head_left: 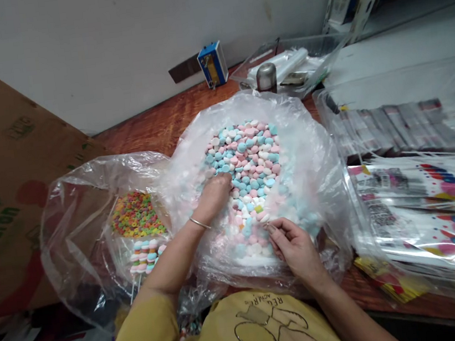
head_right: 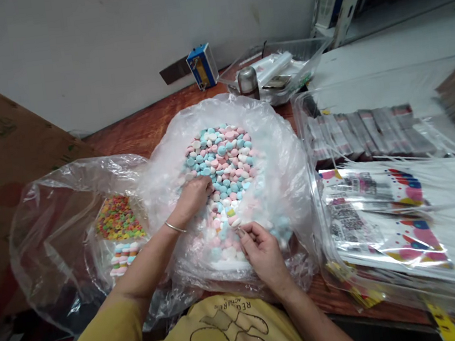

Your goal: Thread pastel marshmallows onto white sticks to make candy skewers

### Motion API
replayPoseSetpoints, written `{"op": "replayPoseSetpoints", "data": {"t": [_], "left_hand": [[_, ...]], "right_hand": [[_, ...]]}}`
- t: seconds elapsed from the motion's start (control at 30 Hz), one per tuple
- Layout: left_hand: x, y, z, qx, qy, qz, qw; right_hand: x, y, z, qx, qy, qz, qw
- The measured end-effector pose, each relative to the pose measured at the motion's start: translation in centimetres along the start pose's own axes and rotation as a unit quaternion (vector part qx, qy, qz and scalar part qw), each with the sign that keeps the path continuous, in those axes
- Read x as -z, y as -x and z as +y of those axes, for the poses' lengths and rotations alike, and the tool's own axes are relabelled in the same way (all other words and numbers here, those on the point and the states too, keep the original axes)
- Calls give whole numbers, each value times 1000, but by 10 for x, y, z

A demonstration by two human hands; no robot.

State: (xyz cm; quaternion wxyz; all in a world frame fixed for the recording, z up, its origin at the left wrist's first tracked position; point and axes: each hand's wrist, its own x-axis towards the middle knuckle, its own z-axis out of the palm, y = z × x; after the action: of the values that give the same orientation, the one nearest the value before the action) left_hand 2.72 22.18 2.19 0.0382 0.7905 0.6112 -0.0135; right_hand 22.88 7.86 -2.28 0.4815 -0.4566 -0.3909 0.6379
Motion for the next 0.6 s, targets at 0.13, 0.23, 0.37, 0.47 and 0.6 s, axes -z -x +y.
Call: {"op": "replayPoseSetpoints", "data": {"t": [0.13,0.23,0.37,0.47,0.6], "left_hand": [[3,3,11,30,-30,0,999],[1,4,14,38,-45,-4,998],[-6,9,14,5,-46,18,999],[-9,13,11,-1,35,65,997],[-7,23,13,82,405,92,906]], "right_hand": [[1,0,2,1,3,2,1000],[1,0,4,1,4,2,1000],[0,1,3,8,5,-4,1000],[-1,2,-2,21,22,1,1000],[0,2,-10,42,56,9,997]]}}
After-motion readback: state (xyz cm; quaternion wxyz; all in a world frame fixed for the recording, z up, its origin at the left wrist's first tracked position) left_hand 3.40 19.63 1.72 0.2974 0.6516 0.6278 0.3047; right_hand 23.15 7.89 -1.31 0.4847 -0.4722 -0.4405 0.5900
